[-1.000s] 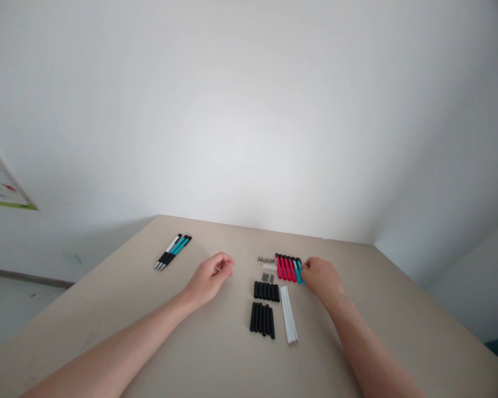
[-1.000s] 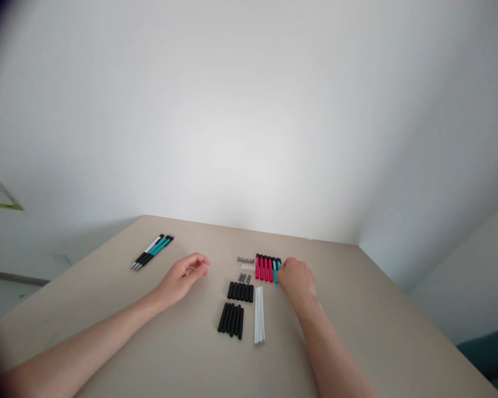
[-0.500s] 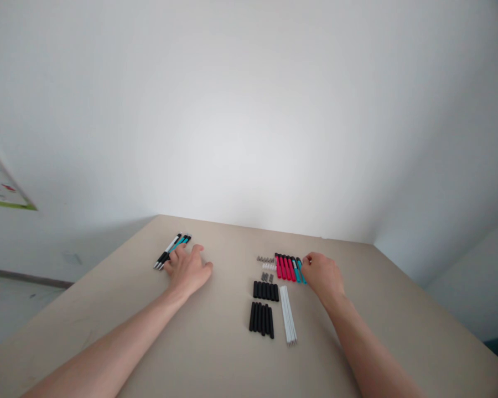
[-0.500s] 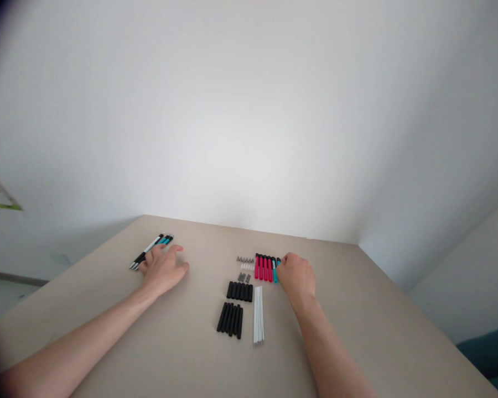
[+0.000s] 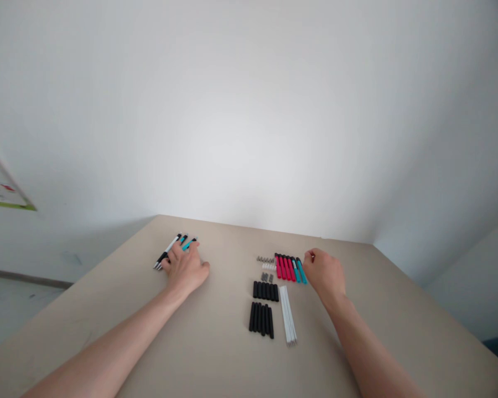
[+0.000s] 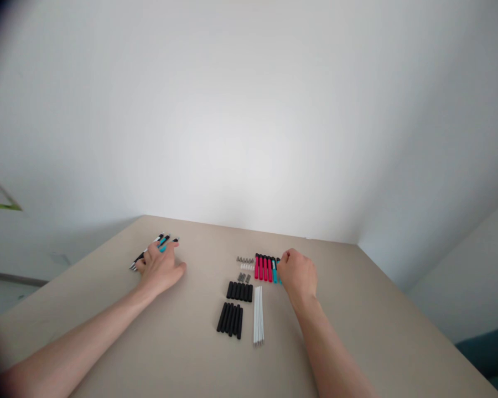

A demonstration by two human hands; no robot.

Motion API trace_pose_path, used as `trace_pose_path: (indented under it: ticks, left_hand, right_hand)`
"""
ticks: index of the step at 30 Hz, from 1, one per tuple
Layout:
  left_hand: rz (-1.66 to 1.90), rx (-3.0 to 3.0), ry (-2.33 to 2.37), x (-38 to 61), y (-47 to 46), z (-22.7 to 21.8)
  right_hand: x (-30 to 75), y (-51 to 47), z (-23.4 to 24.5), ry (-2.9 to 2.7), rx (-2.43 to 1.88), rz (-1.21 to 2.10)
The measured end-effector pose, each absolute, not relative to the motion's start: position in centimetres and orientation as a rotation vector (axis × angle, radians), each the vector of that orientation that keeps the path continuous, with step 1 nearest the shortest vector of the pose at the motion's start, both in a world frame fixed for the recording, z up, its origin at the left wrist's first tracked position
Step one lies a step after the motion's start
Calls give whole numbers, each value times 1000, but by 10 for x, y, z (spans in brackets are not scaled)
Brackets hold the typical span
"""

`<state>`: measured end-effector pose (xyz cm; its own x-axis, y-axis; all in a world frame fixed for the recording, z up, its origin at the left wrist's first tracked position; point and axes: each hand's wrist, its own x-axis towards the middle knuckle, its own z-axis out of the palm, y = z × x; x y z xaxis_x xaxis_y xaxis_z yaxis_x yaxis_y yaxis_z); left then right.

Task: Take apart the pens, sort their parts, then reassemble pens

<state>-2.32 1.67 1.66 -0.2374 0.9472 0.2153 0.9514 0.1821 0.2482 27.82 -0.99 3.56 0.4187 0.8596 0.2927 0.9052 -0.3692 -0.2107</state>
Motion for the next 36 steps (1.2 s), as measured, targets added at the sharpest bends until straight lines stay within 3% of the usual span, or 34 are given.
trace_pose_path:
  ticks: [19,26,29,36]
  left_hand:
    - [-297,-1992,-2263,-39,25,16]
    - [-418,-2245,-2135,-41,26,13]
    - [-794,-2358,-2084,-37,26,14]
    - [-2397,-2888,-1681,-17,8,24]
  right_hand:
    - [274,-15,37,-1495,-2097,-333]
    - [257,-20,39,-1767,-1703,-221]
    - [244,-26,41,-1915,-1525,-93]
    - [204,-47,41,-2071,-1313,153]
